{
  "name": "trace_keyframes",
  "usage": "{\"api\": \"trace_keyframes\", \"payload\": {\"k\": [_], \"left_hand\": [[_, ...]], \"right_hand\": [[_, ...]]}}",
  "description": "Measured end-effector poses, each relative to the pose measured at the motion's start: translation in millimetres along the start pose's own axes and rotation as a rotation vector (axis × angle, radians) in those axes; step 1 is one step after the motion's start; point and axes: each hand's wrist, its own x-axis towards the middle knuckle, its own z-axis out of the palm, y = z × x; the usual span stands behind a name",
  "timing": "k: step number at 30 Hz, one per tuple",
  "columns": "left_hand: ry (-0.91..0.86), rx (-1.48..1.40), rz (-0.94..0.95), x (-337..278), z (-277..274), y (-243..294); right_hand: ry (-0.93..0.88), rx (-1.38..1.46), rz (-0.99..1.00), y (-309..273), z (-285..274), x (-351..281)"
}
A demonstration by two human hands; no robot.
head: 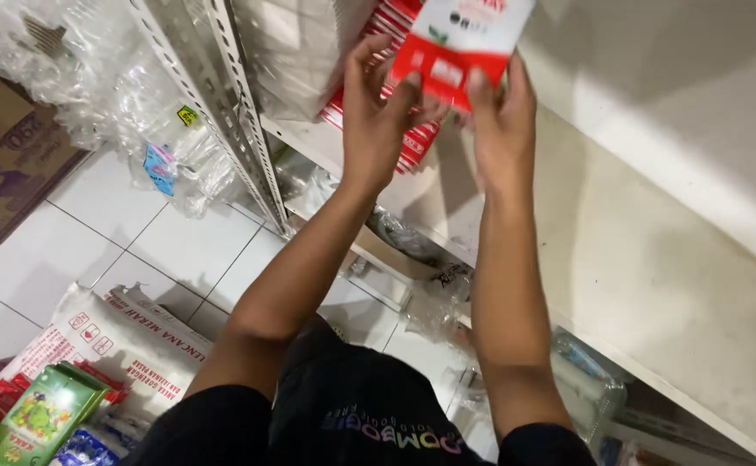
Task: The person places a white packet and a stack of red packets onto a shelf, then repeatedly picks up and examines various white, green, and blue packets from a lower surface.
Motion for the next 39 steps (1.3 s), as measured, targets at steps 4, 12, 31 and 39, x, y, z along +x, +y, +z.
{"api": "trace_keyframes", "payload": {"k": [4, 12, 31, 39], "left_hand": [[0.013, 0.186, 0.391, 33, 11, -25], [-0.230, 0.861, 0.552, 56, -20, 5], [0.954, 0.840, -0.202, -329, -478, 72], [1.890, 0.780, 0.306, -424, -604, 149]], "right_hand": [[0.131, -0.458, -0.257, 1, 10, 68], [0.174, -0.538, -0.392, 24, 27, 78], [-1.369, -0.213, 0.543, 276, 434, -206], [-1.815, -0.228, -0.173, 285, 690, -279]]}}
